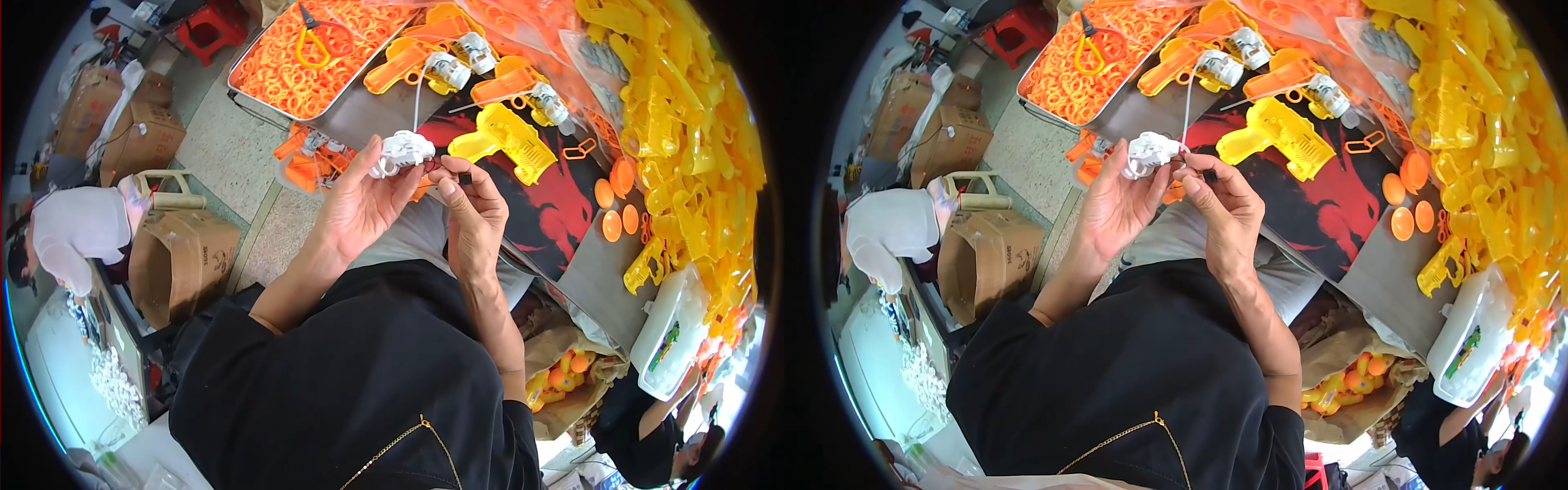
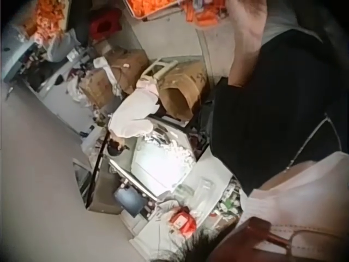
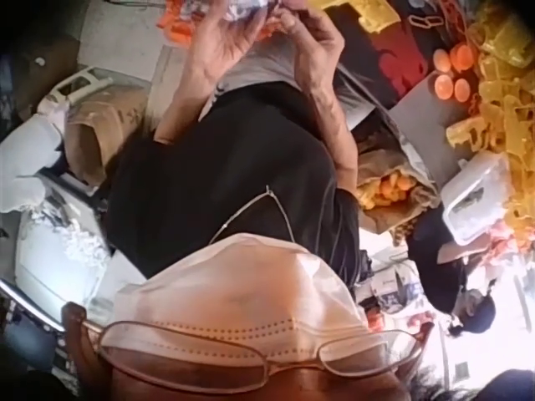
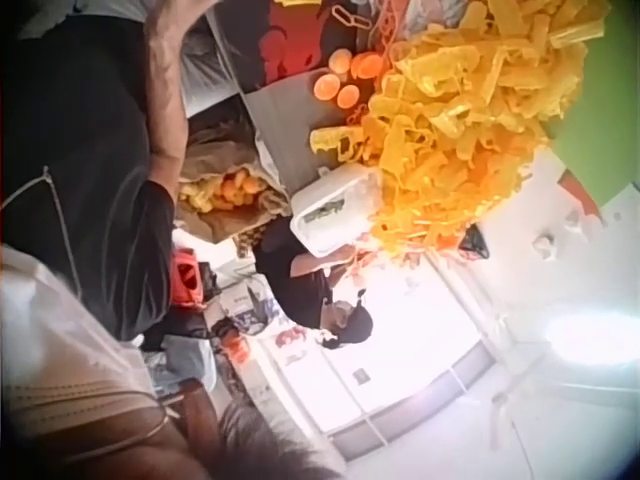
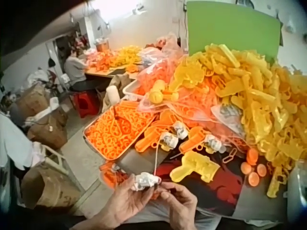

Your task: Assemble toy guns by applying stickers and small components at a factory workbench.

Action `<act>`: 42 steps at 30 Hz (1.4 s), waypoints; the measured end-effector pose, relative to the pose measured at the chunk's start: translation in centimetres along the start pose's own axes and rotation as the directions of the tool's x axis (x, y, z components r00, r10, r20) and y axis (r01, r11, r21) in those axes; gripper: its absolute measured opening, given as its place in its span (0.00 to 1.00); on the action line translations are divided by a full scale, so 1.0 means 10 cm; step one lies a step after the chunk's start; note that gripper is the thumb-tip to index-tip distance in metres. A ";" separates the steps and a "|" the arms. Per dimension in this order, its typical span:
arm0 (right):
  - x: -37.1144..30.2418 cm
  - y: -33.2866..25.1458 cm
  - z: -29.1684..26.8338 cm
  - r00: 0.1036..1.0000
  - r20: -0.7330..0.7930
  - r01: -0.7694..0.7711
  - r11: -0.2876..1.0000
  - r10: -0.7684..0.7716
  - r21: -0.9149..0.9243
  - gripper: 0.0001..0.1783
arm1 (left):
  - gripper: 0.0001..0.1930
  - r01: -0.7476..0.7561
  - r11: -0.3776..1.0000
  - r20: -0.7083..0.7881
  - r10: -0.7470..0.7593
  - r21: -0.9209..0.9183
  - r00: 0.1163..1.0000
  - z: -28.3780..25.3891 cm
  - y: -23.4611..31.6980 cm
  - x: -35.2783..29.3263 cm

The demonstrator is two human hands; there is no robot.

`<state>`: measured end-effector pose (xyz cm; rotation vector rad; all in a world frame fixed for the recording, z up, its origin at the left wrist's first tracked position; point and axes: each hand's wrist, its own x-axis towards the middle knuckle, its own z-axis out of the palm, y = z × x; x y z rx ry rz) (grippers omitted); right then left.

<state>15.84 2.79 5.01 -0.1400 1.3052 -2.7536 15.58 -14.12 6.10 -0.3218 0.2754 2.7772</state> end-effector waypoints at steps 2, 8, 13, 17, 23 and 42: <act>0.02 -0.04 -0.05 1.000 -0.010 0.012 1.000 -0.012 0.007 0.15 | 0.20 0.011 1.000 0.015 -0.011 -0.013 1.000 0.07 -0.07 -0.01; 0.10 -0.24 -0.15 0.970 0.065 0.241 0.964 -0.235 -0.114 0.08 | 0.28 -0.297 0.634 0.258 0.156 0.714 0.954 0.03 -0.13 0.02; 0.22 -0.91 -0.11 0.925 0.361 0.279 0.855 -0.118 -0.438 0.07 | 0.19 -0.660 -0.253 0.688 0.035 0.707 0.724 0.83 0.11 0.35; 0.23 -1.18 -0.16 0.923 0.348 -0.081 0.966 0.166 -0.247 0.18 | 0.09 -0.803 -0.031 0.743 -0.359 0.596 0.565 1.22 -0.04 0.67; 0.15 -1.42 -0.46 0.908 0.284 0.411 0.786 -0.308 -0.462 0.09 | 0.10 -0.911 -0.035 0.878 -0.254 0.410 0.405 1.55 -0.40 0.86; 0.52 -1.32 -1.29 0.971 0.126 0.114 0.070 0.201 -0.991 0.10 | 0.20 -0.461 -0.789 0.471 -0.252 0.407 0.846 0.36 -0.48 1.72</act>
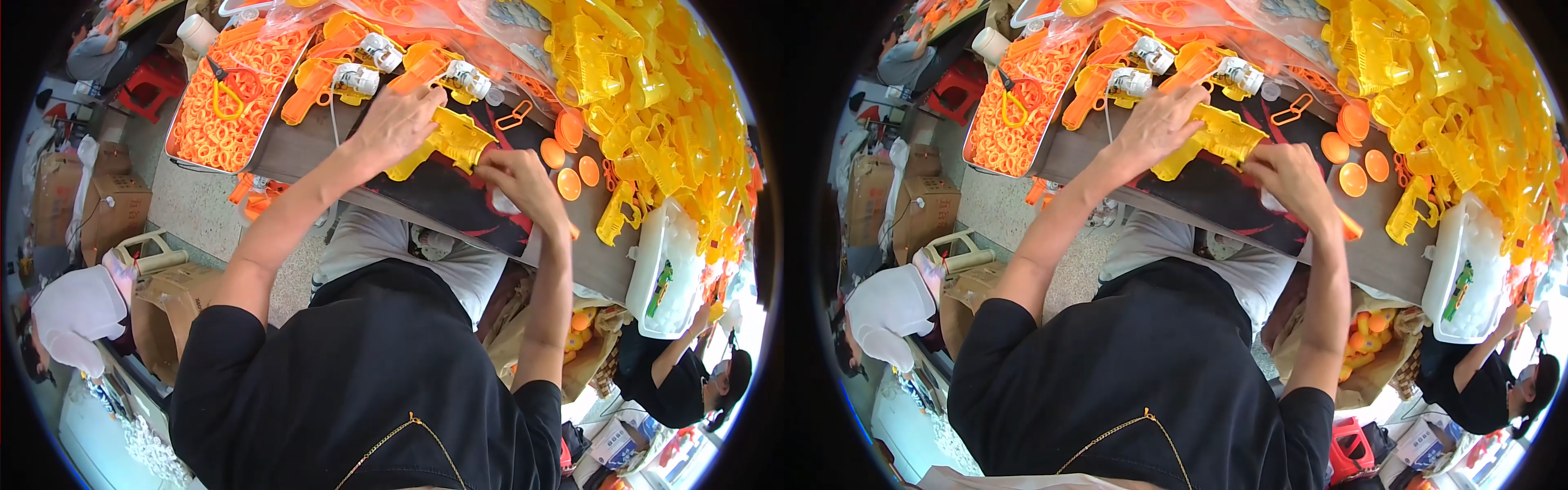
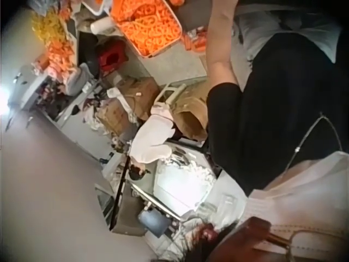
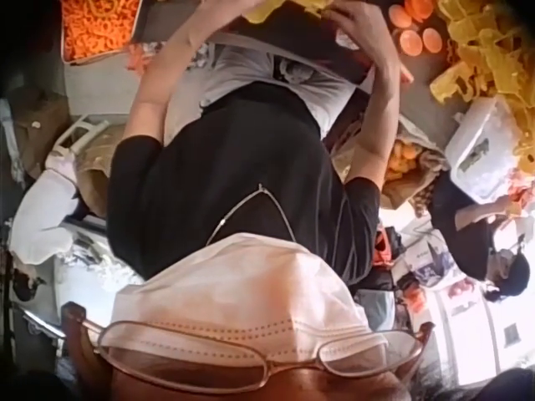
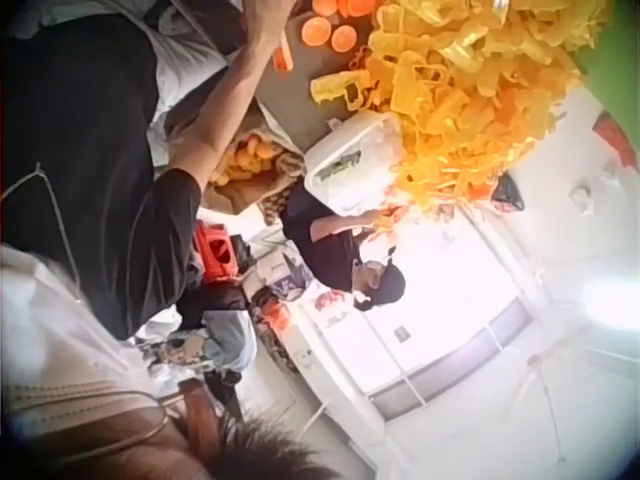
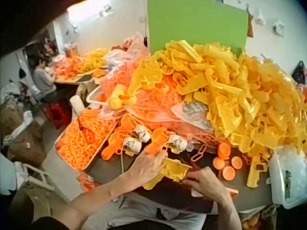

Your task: Assemble toy guns by applying stickers and small components at a factory workbench.

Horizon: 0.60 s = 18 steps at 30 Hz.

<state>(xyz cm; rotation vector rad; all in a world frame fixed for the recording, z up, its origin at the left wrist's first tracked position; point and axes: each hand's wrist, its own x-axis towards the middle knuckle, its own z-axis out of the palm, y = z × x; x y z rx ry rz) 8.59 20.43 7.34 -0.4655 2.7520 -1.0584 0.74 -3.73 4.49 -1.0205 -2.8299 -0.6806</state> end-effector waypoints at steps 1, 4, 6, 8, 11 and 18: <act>0.11 0.10 0.14 0.998 -0.067 -0.001 0.999 -0.002 -0.042 0.10 | 0.20 0.003 1.000 -0.002 -0.003 0.001 1.000 0.08 0.01 0.00; 0.14 0.14 0.29 0.985 -0.129 -0.098 0.986 0.116 0.136 0.11 | 0.20 -0.093 0.827 -0.316 -0.105 -0.554 0.943 0.39 0.04 -0.08; 0.15 0.10 0.30 0.976 -0.149 -0.123 0.963 0.162 0.240 0.11 | 0.20 -0.006 0.742 -0.237 -0.206 -0.670 0.950 0.50 0.00 -0.12; 0.14 0.06 0.30 0.973 -0.152 -0.137 0.967 0.172 0.212 0.11 | 0.18 0.042 0.688 -0.197 -0.266 -0.725 0.944 0.63 -0.03 -0.14; 0.07 0.03 0.29 0.969 -0.157 -0.157 0.968 0.189 0.198 0.12 | 0.16 0.170 0.677 -0.070 -0.312 -0.717 0.948 0.46 0.09 -0.08; 0.03 0.04 0.42 0.950 -0.281 -0.070 0.971 0.134 0.229 0.11 | 0.15 0.062 0.814 -0.194 -0.211 -0.578 0.958 0.42 0.18 -0.09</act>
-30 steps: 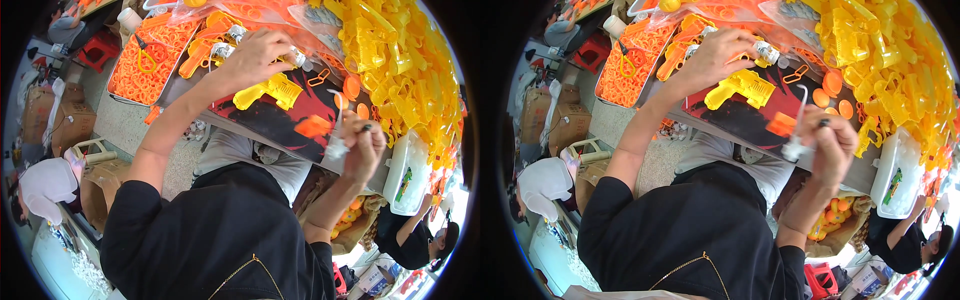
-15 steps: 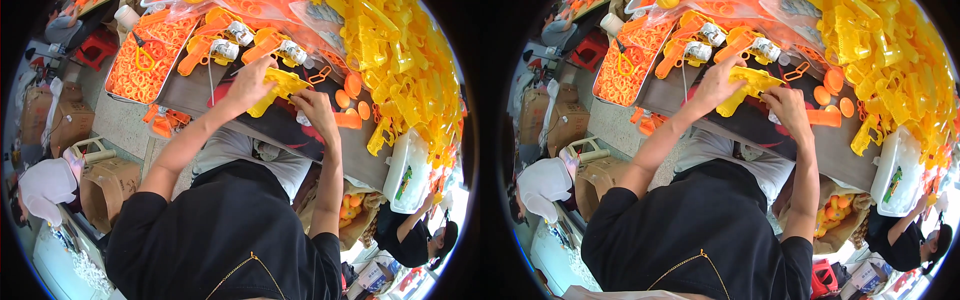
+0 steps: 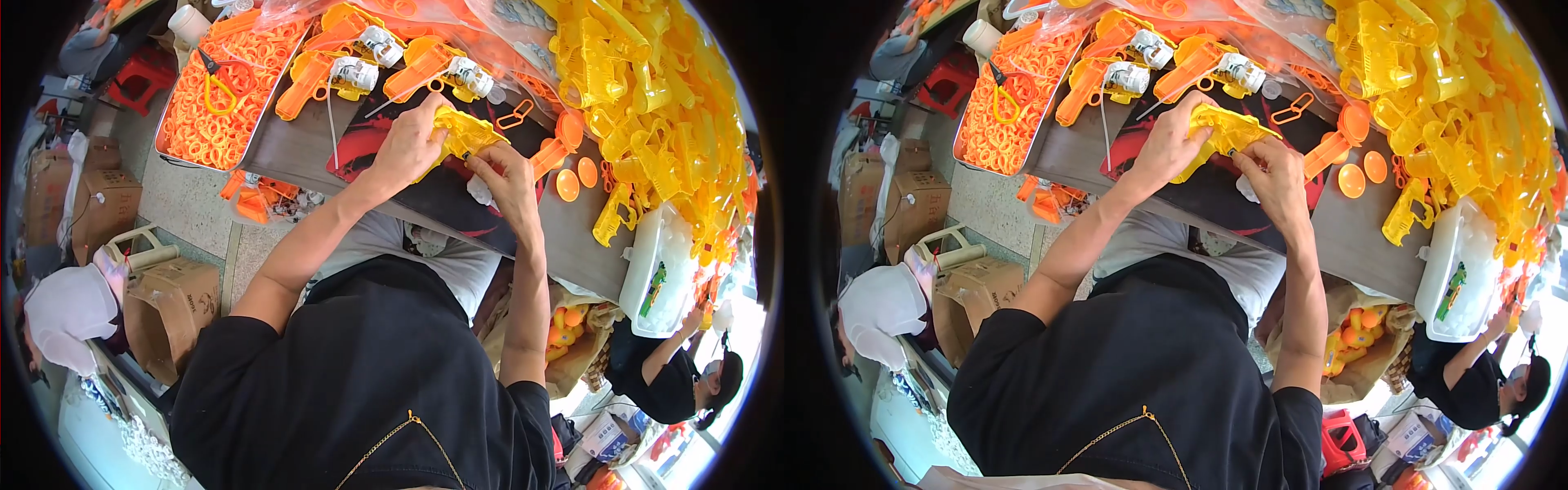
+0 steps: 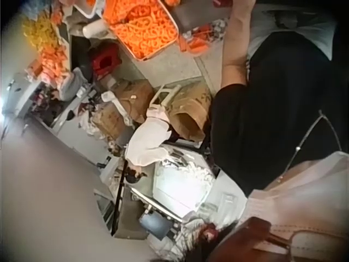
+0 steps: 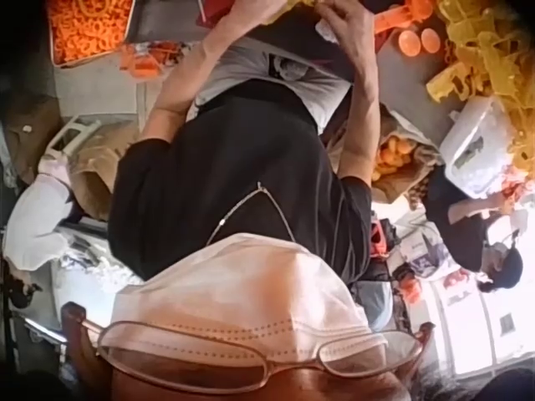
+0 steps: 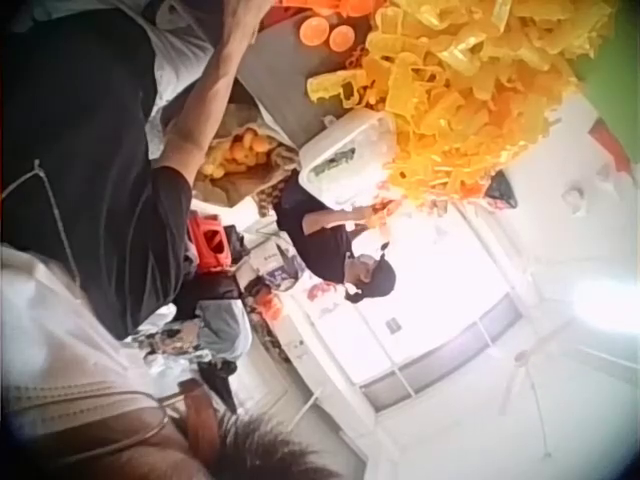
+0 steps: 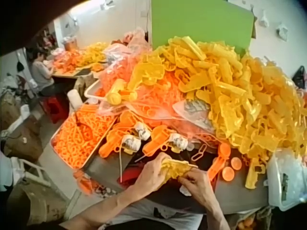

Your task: Assemble toy guns by applying stickers and small components at a factory workbench.

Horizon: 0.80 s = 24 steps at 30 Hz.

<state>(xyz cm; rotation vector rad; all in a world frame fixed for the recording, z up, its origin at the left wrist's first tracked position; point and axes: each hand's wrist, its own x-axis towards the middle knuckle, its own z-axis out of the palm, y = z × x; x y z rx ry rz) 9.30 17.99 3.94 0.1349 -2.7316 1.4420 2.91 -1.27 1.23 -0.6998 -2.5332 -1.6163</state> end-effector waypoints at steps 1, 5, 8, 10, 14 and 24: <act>-0.01 0.00 0.01 0.998 -0.046 0.032 0.999 -0.032 -0.014 0.11 | 0.15 0.001 1.000 0.001 -0.001 0.001 1.000 0.00 0.04 0.00; -0.04 -0.09 0.06 0.992 -0.110 0.039 0.978 -0.063 -0.205 0.13 | 0.14 -0.068 0.998 -0.025 0.068 0.015 0.997 -0.01 0.21 -0.04; -0.05 -0.08 0.04 0.994 -0.107 -0.039 0.974 0.015 -0.224 0.14 | 0.13 -0.099 0.991 -0.047 0.104 0.089 0.994 0.08 0.30 -0.08; -0.01 -0.07 0.02 0.987 -0.070 -0.153 0.981 0.146 -0.119 0.12 | 0.13 -0.158 0.975 -0.054 0.168 0.155 0.984 0.11 0.25 -0.07; 0.04 0.06 -0.11 0.967 0.143 -0.215 0.977 0.213 0.003 0.13 | 0.12 0.213 0.925 0.221 -0.147 -0.315 0.964 -0.07 0.05 -0.10; 0.19 -0.23 0.11 0.977 0.032 -0.196 0.940 0.213 -0.280 0.18 | 0.17 -0.182 0.827 -0.225 0.345 0.531 0.911 -0.02 0.11 -0.31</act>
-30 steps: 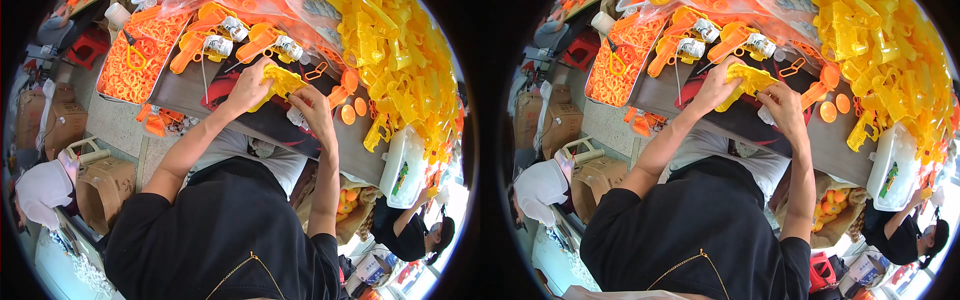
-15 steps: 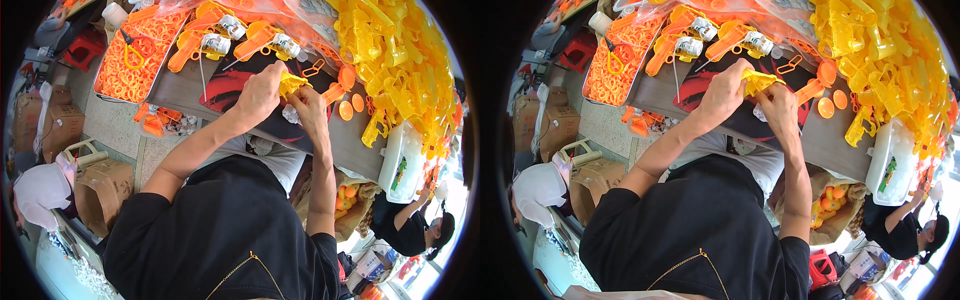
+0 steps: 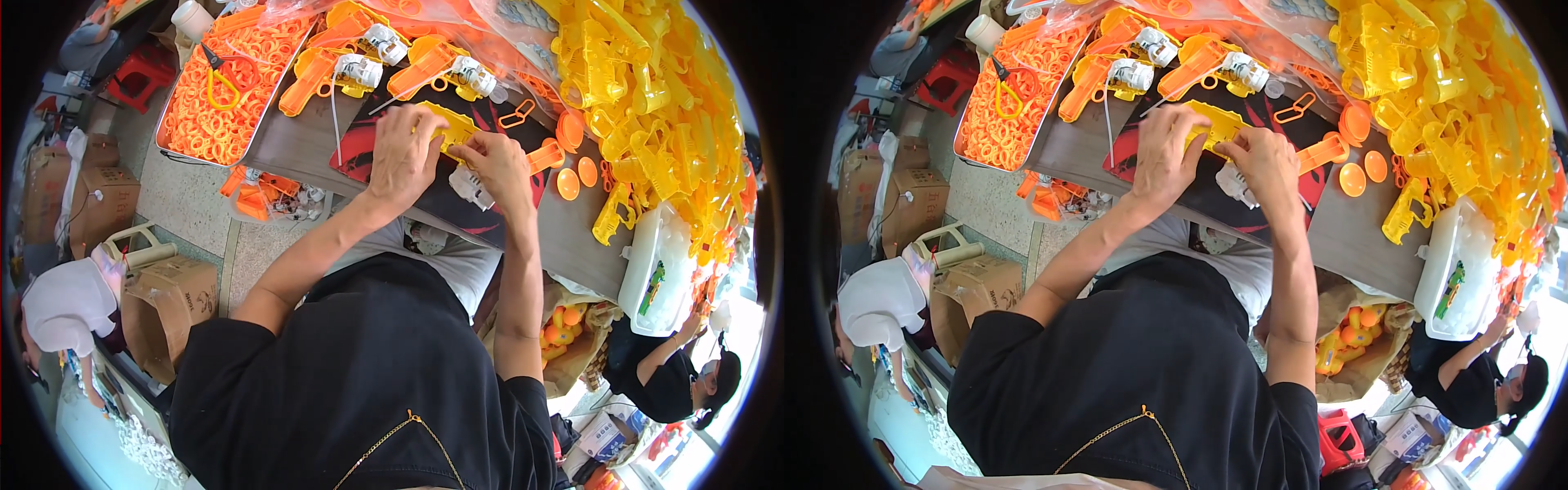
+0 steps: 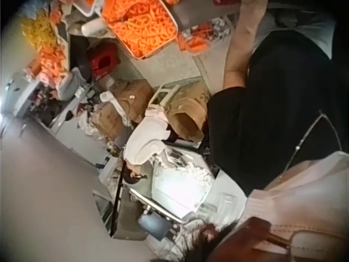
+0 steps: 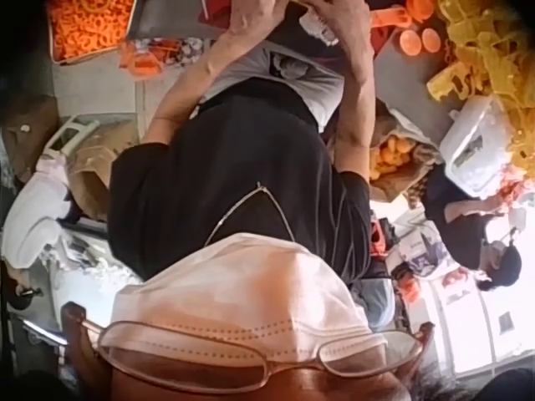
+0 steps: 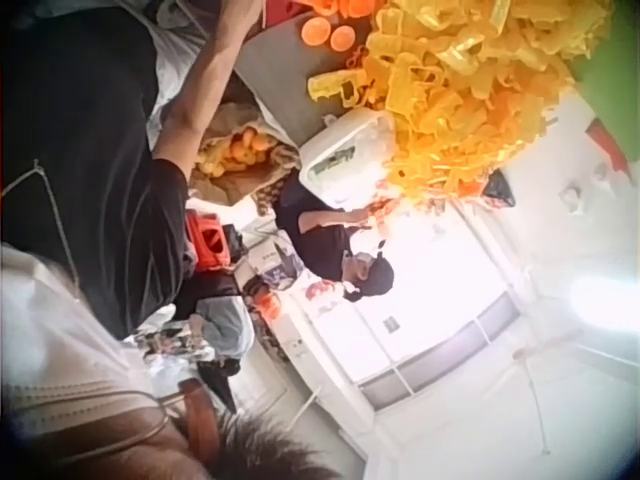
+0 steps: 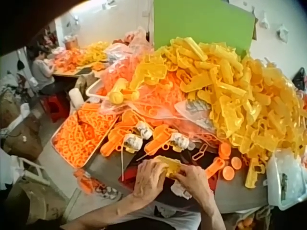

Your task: Assemble toy guns by applying stickers and small components at a factory workbench.

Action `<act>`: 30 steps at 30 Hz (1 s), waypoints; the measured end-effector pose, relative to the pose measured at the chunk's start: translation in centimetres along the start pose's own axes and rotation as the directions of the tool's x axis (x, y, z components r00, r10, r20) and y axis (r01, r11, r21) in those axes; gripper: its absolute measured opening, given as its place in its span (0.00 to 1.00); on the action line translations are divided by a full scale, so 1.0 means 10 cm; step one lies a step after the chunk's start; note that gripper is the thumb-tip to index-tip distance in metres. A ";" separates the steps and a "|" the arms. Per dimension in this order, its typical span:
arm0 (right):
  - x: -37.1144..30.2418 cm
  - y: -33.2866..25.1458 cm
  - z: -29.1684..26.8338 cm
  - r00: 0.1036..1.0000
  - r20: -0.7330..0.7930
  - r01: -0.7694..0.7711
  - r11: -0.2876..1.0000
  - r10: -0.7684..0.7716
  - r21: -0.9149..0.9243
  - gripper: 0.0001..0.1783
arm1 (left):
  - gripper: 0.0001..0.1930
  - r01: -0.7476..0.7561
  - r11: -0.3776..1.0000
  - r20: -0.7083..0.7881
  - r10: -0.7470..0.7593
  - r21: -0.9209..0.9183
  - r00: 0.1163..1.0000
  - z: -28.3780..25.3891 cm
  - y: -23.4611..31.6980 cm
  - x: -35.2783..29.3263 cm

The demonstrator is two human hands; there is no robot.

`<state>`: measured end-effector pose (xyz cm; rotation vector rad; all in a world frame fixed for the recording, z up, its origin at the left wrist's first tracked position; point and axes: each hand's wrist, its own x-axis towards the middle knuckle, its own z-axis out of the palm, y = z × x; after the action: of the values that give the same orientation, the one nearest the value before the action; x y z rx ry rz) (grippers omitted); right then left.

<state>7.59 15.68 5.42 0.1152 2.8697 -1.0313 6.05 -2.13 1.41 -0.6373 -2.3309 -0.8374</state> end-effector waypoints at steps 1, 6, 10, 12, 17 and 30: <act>0.02 0.02 -0.03 0.997 0.020 0.067 0.992 -0.070 0.109 0.18 | 0.13 0.051 0.990 0.096 -0.038 -0.134 0.995 0.03 -0.07 -0.06; -0.20 0.38 -0.66 0.937 -0.196 0.188 0.889 -0.290 -0.417 0.22 | 0.06 -0.016 0.988 0.125 0.035 -0.152 0.992 0.08 -0.09 -0.03; -0.14 0.85 -0.66 0.934 -0.027 0.225 0.647 -0.356 -0.729 0.28 | 0.09 0.037 0.998 0.179 -0.029 -0.043 0.983 0.11 -0.05 0.02; -0.14 0.92 -0.72 0.926 -0.010 0.260 0.659 -0.376 -0.705 0.27 | 0.10 0.048 0.998 0.168 -0.043 -0.027 0.985 0.15 -0.04 0.02; -0.33 0.68 -1.00 0.988 -0.039 0.113 0.884 -0.147 -0.454 0.24 | 0.10 0.051 0.998 0.141 -0.055 0.032 0.989 0.27 0.07 0.04; -0.47 0.42 -0.85 0.906 -0.418 0.129 0.984 -0.066 0.126 0.11 | 0.29 0.027 0.980 0.209 0.014 -0.196 0.978 0.25 0.28 0.16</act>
<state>12.21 24.13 9.78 0.2276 3.1917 -1.3966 5.68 1.90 2.05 -0.8384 -2.4558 -1.0602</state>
